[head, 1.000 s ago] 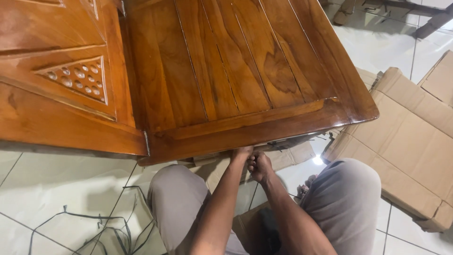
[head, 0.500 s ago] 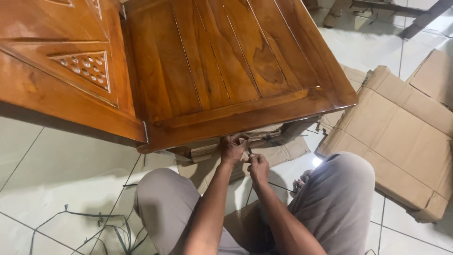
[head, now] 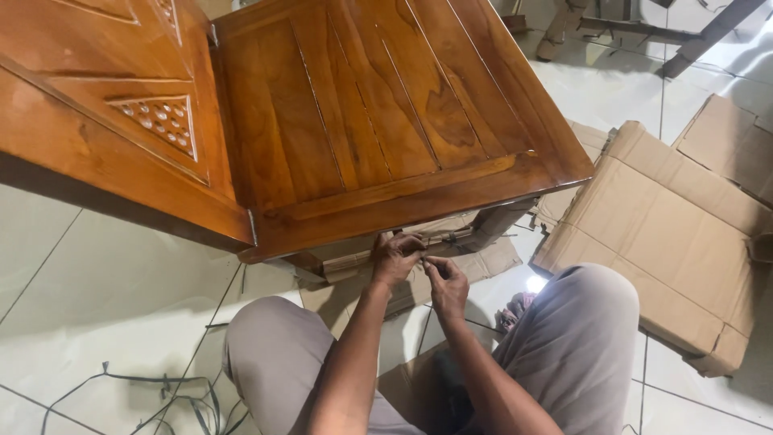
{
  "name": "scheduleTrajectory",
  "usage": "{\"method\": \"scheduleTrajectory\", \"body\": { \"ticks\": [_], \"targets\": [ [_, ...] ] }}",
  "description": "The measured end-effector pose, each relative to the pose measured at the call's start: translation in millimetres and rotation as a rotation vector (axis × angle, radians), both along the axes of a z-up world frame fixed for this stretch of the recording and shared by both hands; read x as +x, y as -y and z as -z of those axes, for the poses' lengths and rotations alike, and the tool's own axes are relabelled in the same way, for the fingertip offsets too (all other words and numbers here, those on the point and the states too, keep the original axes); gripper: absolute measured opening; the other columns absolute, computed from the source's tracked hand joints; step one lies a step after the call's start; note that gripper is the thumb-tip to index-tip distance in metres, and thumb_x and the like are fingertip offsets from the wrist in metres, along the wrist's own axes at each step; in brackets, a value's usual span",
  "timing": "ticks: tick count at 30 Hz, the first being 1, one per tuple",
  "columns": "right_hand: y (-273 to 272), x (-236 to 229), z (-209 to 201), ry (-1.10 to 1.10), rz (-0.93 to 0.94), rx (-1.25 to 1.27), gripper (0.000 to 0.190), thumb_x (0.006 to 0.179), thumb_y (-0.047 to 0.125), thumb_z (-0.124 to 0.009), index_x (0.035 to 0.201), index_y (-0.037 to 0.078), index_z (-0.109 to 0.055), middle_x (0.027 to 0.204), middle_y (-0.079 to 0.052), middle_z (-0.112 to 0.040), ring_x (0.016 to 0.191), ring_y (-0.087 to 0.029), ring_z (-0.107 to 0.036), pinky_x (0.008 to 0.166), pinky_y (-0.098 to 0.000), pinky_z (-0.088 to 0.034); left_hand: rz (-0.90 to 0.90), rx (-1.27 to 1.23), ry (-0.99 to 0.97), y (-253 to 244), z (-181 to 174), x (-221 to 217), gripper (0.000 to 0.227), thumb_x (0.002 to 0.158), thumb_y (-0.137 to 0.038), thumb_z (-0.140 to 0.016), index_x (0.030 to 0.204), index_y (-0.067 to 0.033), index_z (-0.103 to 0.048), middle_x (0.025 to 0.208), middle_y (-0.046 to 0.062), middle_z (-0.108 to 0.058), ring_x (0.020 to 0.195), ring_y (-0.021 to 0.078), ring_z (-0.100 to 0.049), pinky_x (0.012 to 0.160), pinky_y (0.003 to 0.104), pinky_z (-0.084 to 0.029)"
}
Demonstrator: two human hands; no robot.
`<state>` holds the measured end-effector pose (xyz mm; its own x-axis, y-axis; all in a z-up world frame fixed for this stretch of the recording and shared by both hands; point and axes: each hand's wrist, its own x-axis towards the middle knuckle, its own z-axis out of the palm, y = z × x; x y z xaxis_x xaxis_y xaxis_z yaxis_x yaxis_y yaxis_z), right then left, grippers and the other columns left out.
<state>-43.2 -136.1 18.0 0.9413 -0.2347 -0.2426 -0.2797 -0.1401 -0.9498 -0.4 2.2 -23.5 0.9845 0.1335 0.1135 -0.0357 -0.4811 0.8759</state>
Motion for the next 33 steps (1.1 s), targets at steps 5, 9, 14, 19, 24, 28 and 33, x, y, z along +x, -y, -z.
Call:
{"method": "scheduleTrajectory", "body": {
  "ticks": [5, 9, 14, 19, 24, 28, 33],
  "targets": [
    [-0.8, 10.2, 17.2, 0.532, -0.196, -0.37, 0.024, 0.084, 0.003, -0.078, 0.098, 0.021, -0.082, 0.095, 0.002, -0.073, 0.081, -0.018, -0.074, 0.067, -0.0264, -0.06, 0.001, 0.115, 0.038, -0.4, 2.2, 1.2, 0.017, 0.074, -0.026, -0.081, 0.087, -0.0356, -0.079, 0.103, -0.011, -0.075, 0.097, 0.0321, -0.061, 0.096, 0.04, -0.051],
    [-0.4, 19.8, -4.9, 0.795, -0.31, -0.724, 0.015, 0.087, 0.005, -0.075, 0.094, 0.018, -0.078, 0.112, 0.001, -0.074, 0.089, -0.023, -0.074, 0.076, -0.0324, -0.061, 0.003, 0.146, 0.073, -3.8, 1.5, 2.3, 0.018, 0.073, -0.027, -0.082, 0.086, -0.0393, -0.078, 0.103, -0.015, -0.076, 0.093, 0.03, -0.065, 0.093, 0.039, -0.053],
    [17.7, 49.4, 29.2, 0.607, -0.561, -0.953, 0.008, 0.089, 0.008, -0.068, 0.093, 0.016, -0.067, 0.087, -0.007, -0.07, 0.077, -0.032, -0.073, 0.064, -0.0421, -0.059, -0.003, 0.029, -0.007, -6.0, -8.3, 0.8, 0.013, 0.078, -0.027, -0.08, 0.086, -0.0369, -0.079, 0.106, -0.011, -0.077, 0.094, 0.0307, -0.069, 0.088, 0.038, -0.056],
    [20.1, 44.4, 6.5, 0.158, -0.401, -0.577, 0.002, 0.089, 0.024, -0.072, 0.09, 0.024, -0.073, 0.074, -0.003, -0.073, 0.076, -0.028, -0.074, 0.069, -0.0407, -0.056, 0.002, -0.024, -0.088, -7.9, -8.5, 5.4, 0.014, 0.076, -0.025, -0.077, 0.088, -0.0334, -0.078, 0.106, -0.009, -0.076, 0.099, 0.029, -0.07, 0.086, 0.039, -0.059],
    [12.9, 40.7, -3.0, -0.151, -0.159, -0.131, 0.015, 0.088, 0.022, -0.07, 0.099, 0.02, -0.08, 0.071, -0.005, -0.077, 0.065, -0.015, -0.072, 0.066, -0.0287, -0.054, 0.026, -0.026, -0.11, -11.3, -15.4, 2.0, 0.015, 0.076, -0.025, -0.078, 0.088, -0.0321, -0.078, 0.108, -0.006, -0.077, 0.102, 0.0318, -0.069, 0.086, 0.041, -0.06],
    [16.7, 45.8, 10.2, -0.096, -0.023, 0.26, 0.04, 0.085, 0.009, -0.082, 0.113, -0.009, -0.062, 0.075, -0.02, -0.071, 0.069, -0.024, -0.071, 0.064, -0.0326, -0.06, 0.045, -0.082, -0.115, -12.0, -21.6, 2.1, 0.014, 0.078, -0.025, -0.078, 0.09, -0.0314, -0.079, 0.118, -0.003, -0.075, 0.114, 0.0338, -0.066, 0.094, 0.042, -0.058],
    [11.2, 44.3, 19.2, -0.09, -0.081, 0.241, 0.025, 0.086, 0.009, -0.082, 0.096, -0.009, -0.068, 0.067, -0.017, -0.068, 0.063, -0.022, -0.071, 0.057, -0.0327, -0.06, 0.043, -0.152, -0.102, -12.1, -18.0, 1.8, 0.014, 0.078, -0.02, -0.079, 0.089, -0.0285, -0.08, 0.117, 0.001, -0.076, 0.111, 0.0343, -0.069, 0.09, 0.042, -0.059]
  ]
}}
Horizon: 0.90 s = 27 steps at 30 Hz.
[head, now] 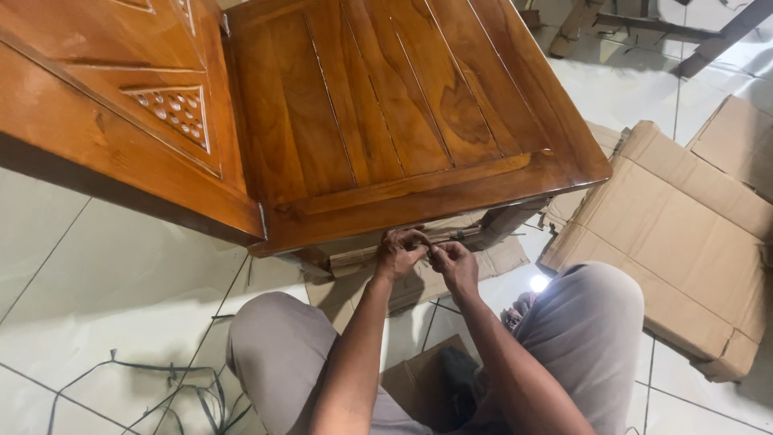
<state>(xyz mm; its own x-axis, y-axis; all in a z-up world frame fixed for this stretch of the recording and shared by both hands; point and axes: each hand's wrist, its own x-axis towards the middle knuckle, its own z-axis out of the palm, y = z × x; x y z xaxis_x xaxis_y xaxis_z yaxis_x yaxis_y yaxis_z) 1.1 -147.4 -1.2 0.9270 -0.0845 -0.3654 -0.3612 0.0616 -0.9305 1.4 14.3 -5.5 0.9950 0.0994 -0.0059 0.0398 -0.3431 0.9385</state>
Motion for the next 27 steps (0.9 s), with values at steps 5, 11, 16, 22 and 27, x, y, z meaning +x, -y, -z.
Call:
{"method": "scheduleTrajectory", "body": {
  "ticks": [5, 11, 16, 22, 27],
  "targets": [
    [-5.2, -4.5, -1.0, 0.052, -0.249, -0.398, 0.017, 0.096, 0.027, -0.068, 0.102, 0.018, -0.081, 0.066, -0.009, -0.073, 0.065, -0.019, -0.071, 0.069, -0.0354, -0.055, 0.019, 0.018, 0.013, -0.9, -21.6, -4.7, 0.016, 0.084, -0.019, -0.078, 0.096, -0.0299, -0.081, 0.091, 0.009, -0.077, 0.092, 0.0324, -0.073, 0.083, 0.048, -0.058],
    [-6.0, -9.5, 6.2, 0.047, -0.206, -0.231, 0.015, 0.09, 0.024, -0.072, 0.093, 0.011, -0.078, 0.065, -0.007, -0.068, 0.065, -0.016, -0.062, 0.065, -0.0315, -0.052, -0.018, -0.053, -0.059, 2.5, -8.9, -4.2, 0.015, 0.087, -0.025, -0.078, 0.1, -0.0317, -0.081, 0.09, 0.005, -0.079, 0.092, 0.0288, -0.075, 0.086, 0.046, -0.058],
    [-3.1, -9.1, -7.8, -0.045, -0.044, 0.121, 0.025, 0.093, 0.018, -0.074, 0.107, -0.002, -0.074, 0.08, -0.01, -0.067, 0.075, -0.018, -0.064, 0.077, -0.0341, -0.059, -0.001, -0.067, -0.068, -2.0, -9.2, -3.2, 0.01, 0.094, -0.026, -0.074, 0.103, -0.0246, -0.08, 0.097, 0.01, -0.078, 0.097, 0.033, -0.074, 0.088, 0.048, -0.058],
    [-4.0, -4.6, -3.2, -0.123, -0.003, 0.284, 0.022, 0.098, 0.016, -0.071, 0.111, -0.001, -0.071, 0.085, -0.005, -0.068, 0.078, -0.013, -0.066, 0.083, -0.0333, -0.06, 0.059, -0.177, -0.002, -2.0, -9.1, -1.2, 0.018, 0.082, -0.02, -0.088, 0.098, -0.0172, -0.082, 0.116, 0.016, -0.076, 0.114, 0.0383, -0.069, 0.094, 0.044, -0.059],
    [-5.6, -3.9, -1.5, -0.114, -0.012, 0.276, 0.021, 0.098, 0.015, -0.071, 0.111, -0.002, -0.072, 0.085, -0.007, -0.07, 0.076, -0.013, -0.065, 0.082, -0.0329, -0.06, 0.025, -0.265, -0.018, 1.9, -0.3, -0.8, 0.016, 0.084, -0.02, -0.085, 0.099, -0.0151, -0.082, 0.118, 0.015, -0.075, 0.117, 0.033, -0.068, 0.096, 0.043, -0.059]
  ]
}}
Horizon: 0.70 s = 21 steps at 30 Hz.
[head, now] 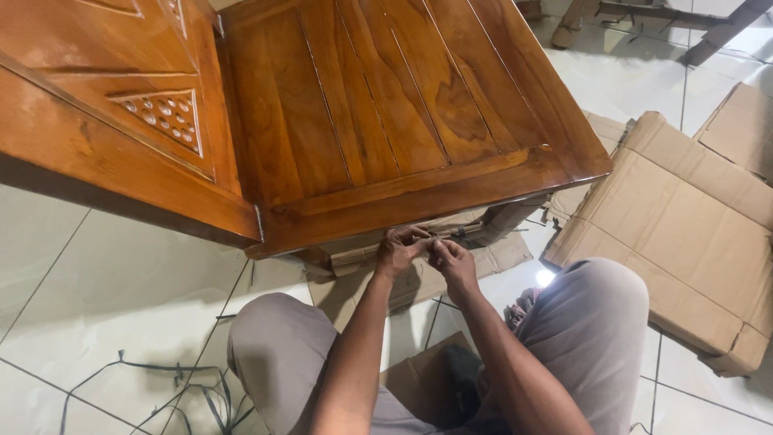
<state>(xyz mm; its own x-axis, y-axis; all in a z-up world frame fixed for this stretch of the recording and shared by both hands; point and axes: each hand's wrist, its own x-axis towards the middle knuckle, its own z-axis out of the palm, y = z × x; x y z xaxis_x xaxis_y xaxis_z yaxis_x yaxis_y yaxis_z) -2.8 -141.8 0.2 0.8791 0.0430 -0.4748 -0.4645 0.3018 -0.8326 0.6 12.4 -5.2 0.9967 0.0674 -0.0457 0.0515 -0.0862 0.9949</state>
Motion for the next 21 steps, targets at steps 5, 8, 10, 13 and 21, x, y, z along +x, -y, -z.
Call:
{"method": "scheduleTrajectory", "body": {
  "ticks": [5, 8, 10, 13, 21],
  "targets": [
    [1.0, 4.1, 13.5, 0.117, -0.017, -0.201, 0.024, 0.094, 0.024, -0.079, 0.098, 0.0, -0.076, 0.071, -0.011, -0.066, 0.065, -0.016, -0.065, 0.066, -0.0324, -0.061, -0.202, 0.173, -0.328, 4.7, -6.1, 7.0, 0.037, 0.088, -0.059, -0.078, 0.093, -0.0222, -0.083, 0.098, 0.005, -0.08, 0.097, 0.0295, -0.075, 0.091, 0.046, -0.057],
    [1.7, 1.6, 26.1, 0.121, 0.0, -0.221, 0.019, 0.092, 0.018, -0.078, 0.091, -0.001, -0.075, 0.069, -0.01, -0.063, 0.062, -0.015, -0.062, 0.063, -0.0303, -0.06, -0.318, 0.15, -0.311, -1.2, 13.1, 5.9, 0.036, 0.091, -0.052, -0.076, 0.084, -0.0169, -0.082, 0.084, 0.005, -0.078, 0.086, 0.0278, -0.075, 0.084, 0.047, -0.056],
    [3.6, -0.6, 21.5, 0.127, -0.006, -0.247, 0.019, 0.093, 0.017, -0.077, 0.091, -0.001, -0.074, 0.068, -0.01, -0.062, 0.06, -0.015, -0.061, 0.06, -0.0307, -0.059, -0.342, 0.177, -0.321, 2.9, 6.1, 11.2, 0.046, 0.089, -0.056, -0.075, 0.075, -0.0124, -0.077, 0.074, 0.009, -0.073, 0.078, 0.0305, -0.073, 0.077, 0.046, -0.054],
    [5.2, 0.1, 25.2, 0.129, 0.023, -0.309, 0.019, 0.094, 0.017, -0.074, 0.096, -0.002, -0.073, 0.07, -0.012, -0.063, 0.061, -0.017, -0.061, 0.059, -0.0314, -0.059, -0.34, 0.236, -0.366, 6.2, 0.9, 9.3, 0.059, 0.087, -0.061, -0.072, 0.077, -0.0028, -0.075, 0.077, 0.02, -0.071, 0.085, 0.0399, -0.071, 0.08, 0.051, -0.052],
    [-4.6, 0.7, -3.5, 0.105, -0.047, -0.357, 0.037, 0.095, 0.035, -0.076, 0.12, 0.008, -0.072, 0.087, -0.015, -0.071, 0.077, -0.019, -0.065, 0.068, -0.0295, -0.06, -0.255, 0.305, -0.457, 9.0, -17.8, 6.8, 0.082, 0.087, -0.069, -0.067, 0.106, 0.0105, -0.074, 0.111, 0.032, -0.072, 0.117, 0.0498, -0.065, 0.104, 0.059, -0.048]
  ]
}}
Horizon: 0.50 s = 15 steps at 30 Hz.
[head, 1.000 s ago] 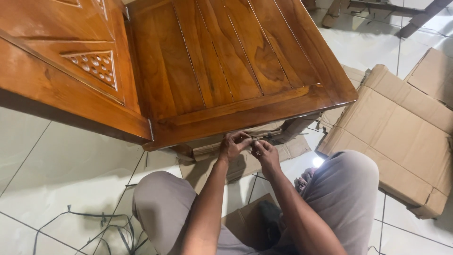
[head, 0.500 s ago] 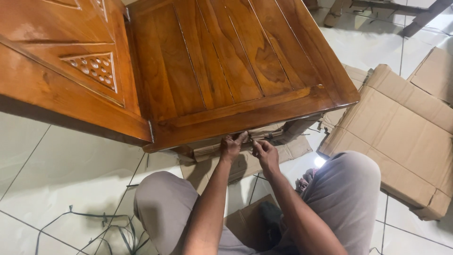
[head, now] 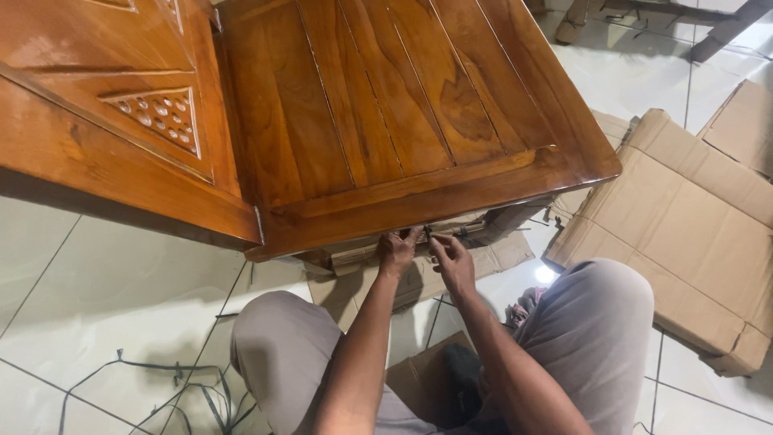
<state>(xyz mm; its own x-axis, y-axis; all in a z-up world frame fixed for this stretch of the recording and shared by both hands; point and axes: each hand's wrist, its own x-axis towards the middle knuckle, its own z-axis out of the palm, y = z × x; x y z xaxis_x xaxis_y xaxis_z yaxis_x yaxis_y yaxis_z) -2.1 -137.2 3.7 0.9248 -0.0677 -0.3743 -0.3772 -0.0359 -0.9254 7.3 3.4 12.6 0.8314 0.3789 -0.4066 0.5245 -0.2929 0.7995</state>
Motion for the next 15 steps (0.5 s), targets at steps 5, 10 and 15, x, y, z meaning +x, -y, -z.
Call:
{"method": "scheduleTrajectory", "body": {
  "ticks": [5, 10, 15],
  "targets": [
    [2.9, 4.6, 22.3, 0.017, -0.033, -0.111, 0.025, 0.09, 0.027, -0.081, 0.102, 0.005, -0.077, 0.077, -0.015, -0.073, 0.068, -0.018, -0.067, 0.064, -0.0294, -0.061, 0.003, 0.013, -0.014, 4.3, 1.5, -1.3, 0.087, 0.083, -0.071, -0.07, 0.105, 0.0127, -0.072, 0.107, 0.035, -0.071, 0.115, 0.0504, -0.066, 0.105, 0.058, -0.047],
    [7.2, 2.7, 30.5, 0.056, -0.119, -0.324, 0.021, 0.096, 0.032, -0.072, 0.094, 0.011, -0.074, 0.07, -0.009, -0.072, 0.067, -0.022, -0.069, 0.065, -0.0368, -0.058, -0.056, -0.002, -0.007, -3.8, 34.8, 2.5, 0.068, 0.089, -0.061, -0.067, 0.089, 0.0061, -0.077, 0.091, 0.027, -0.075, 0.104, 0.0477, -0.071, 0.094, 0.054, -0.052],
    [7.4, -9.2, 37.6, 0.107, -0.266, -0.626, 0.023, 0.1, 0.034, -0.061, 0.101, 0.012, -0.067, 0.091, -0.019, -0.075, 0.096, -0.042, -0.072, 0.087, -0.0548, -0.056, -0.087, 0.079, -0.048, -1.1, 59.0, 10.3, 0.061, 0.088, -0.058, -0.067, 0.074, -0.0005, -0.077, 0.076, 0.021, -0.075, 0.092, 0.0408, -0.076, 0.083, 0.046, -0.056]
  ]
}}
